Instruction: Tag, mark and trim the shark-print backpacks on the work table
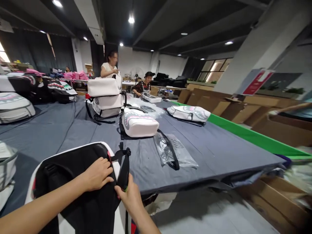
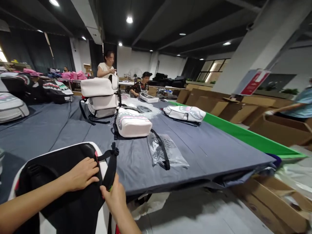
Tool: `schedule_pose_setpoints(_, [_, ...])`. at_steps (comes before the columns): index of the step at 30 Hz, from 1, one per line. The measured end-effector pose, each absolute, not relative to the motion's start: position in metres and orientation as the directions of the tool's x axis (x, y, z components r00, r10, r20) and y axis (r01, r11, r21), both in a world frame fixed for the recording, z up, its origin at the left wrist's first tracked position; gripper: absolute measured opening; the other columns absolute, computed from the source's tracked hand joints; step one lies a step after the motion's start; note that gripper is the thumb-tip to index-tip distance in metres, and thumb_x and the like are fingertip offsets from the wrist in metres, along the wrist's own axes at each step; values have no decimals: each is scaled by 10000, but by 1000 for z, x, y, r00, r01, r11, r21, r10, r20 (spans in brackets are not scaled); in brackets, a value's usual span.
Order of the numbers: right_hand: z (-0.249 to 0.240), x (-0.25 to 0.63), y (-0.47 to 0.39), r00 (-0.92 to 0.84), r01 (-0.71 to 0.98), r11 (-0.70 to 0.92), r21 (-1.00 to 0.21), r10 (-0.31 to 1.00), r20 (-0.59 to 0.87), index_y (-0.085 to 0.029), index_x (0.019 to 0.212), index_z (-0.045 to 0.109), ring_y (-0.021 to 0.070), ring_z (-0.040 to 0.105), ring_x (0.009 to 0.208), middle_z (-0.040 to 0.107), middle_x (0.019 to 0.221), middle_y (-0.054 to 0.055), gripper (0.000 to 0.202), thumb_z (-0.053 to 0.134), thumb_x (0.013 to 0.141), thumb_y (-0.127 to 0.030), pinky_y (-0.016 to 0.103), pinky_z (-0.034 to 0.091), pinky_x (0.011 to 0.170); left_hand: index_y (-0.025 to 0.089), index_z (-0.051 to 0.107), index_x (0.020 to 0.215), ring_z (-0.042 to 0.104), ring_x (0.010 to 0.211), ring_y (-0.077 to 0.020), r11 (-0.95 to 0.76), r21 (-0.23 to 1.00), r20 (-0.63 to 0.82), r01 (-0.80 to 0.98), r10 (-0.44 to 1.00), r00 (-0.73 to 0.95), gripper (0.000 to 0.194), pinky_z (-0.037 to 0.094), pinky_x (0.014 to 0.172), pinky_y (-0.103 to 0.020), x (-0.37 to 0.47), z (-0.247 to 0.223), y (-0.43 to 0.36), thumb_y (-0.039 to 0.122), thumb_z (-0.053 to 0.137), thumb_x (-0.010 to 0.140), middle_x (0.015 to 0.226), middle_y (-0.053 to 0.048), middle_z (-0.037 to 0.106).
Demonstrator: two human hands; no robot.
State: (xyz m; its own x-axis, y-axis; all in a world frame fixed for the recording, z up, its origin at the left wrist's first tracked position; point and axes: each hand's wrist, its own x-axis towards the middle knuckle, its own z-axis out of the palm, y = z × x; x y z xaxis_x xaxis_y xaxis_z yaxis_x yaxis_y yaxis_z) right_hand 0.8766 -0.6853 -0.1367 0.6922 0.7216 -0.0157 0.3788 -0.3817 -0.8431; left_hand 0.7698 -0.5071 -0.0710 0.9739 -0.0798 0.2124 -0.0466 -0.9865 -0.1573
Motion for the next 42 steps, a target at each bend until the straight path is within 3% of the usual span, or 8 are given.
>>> schedule_pose_setpoints(9, [-134,877,-683,695,370,-450,-813,714,-79,-106,1319,471,327,717,881,745,893,114,580,637,785,-260,343,482,719,213,602,812,510,856,-222,-996,42,91,-78,-74,993,237,318,820,-382,770,-61,-502,431,655,886,857,-15,614])
schedule_pose_setpoints(18, [-132,875,-689,704,342,-483,-806,700,-120,-121,1266,508,304,707,856,732,850,93,515,636,781,-238,315,458,698,217,620,778,537,888,-249,-954,-300,260,-4,-86,962,265,294,1016,-501,760,-23,-431,413,562,946,819,-31,613])
schedule_pose_setpoints(25, [-126,897,-721,731,349,-463,-814,679,-73,-128,1312,560,302,692,830,729,834,94,602,634,805,-445,361,474,746,216,630,851,530,1032,-267,-996,-87,183,13,-3,983,208,293,1102,-522,756,-45,-494,405,716,828,932,-30,631])
schedule_pose_setpoints(29, [-90,907,-738,805,119,-95,-988,591,40,-132,1263,566,239,679,772,717,883,99,605,561,858,-581,352,521,748,220,644,885,532,1055,-260,-999,10,198,34,35,980,246,179,1186,-579,755,-58,-503,386,779,765,974,-26,637])
schedule_pose_setpoints(32, [-63,899,-734,701,-80,144,-986,712,47,-170,1257,572,227,704,837,735,950,100,681,541,852,-717,344,544,781,221,651,897,531,1068,-259,-998,42,196,47,54,979,259,172,1194,-588,753,-58,-503,374,797,747,990,-26,640])
schedule_pose_setpoints(37, [-71,869,-689,461,-400,135,-906,884,-72,-118,1091,680,132,475,363,476,387,-48,911,306,809,-899,308,518,548,234,653,922,538,1085,-240,-994,101,217,33,54,975,246,196,1199,-571,748,-56,-504,332,797,749,1026,-12,646])
schedule_pose_setpoints(40, [-85,853,-661,655,-405,380,-831,755,26,-171,1225,593,186,679,660,739,785,63,707,527,844,-763,391,575,798,229,675,952,548,1084,-242,-994,104,227,36,59,972,251,232,1194,-566,746,-55,-505,342,792,759,1018,-22,653])
schedule_pose_setpoints(42, [-92,847,-651,719,-254,420,-871,685,120,-202,1243,563,220,707,918,739,1067,100,569,687,833,-576,427,530,955,210,690,971,549,1094,-258,-997,64,212,44,57,976,255,248,1188,-577,746,-52,-507,339,784,773,1020,-45,657])
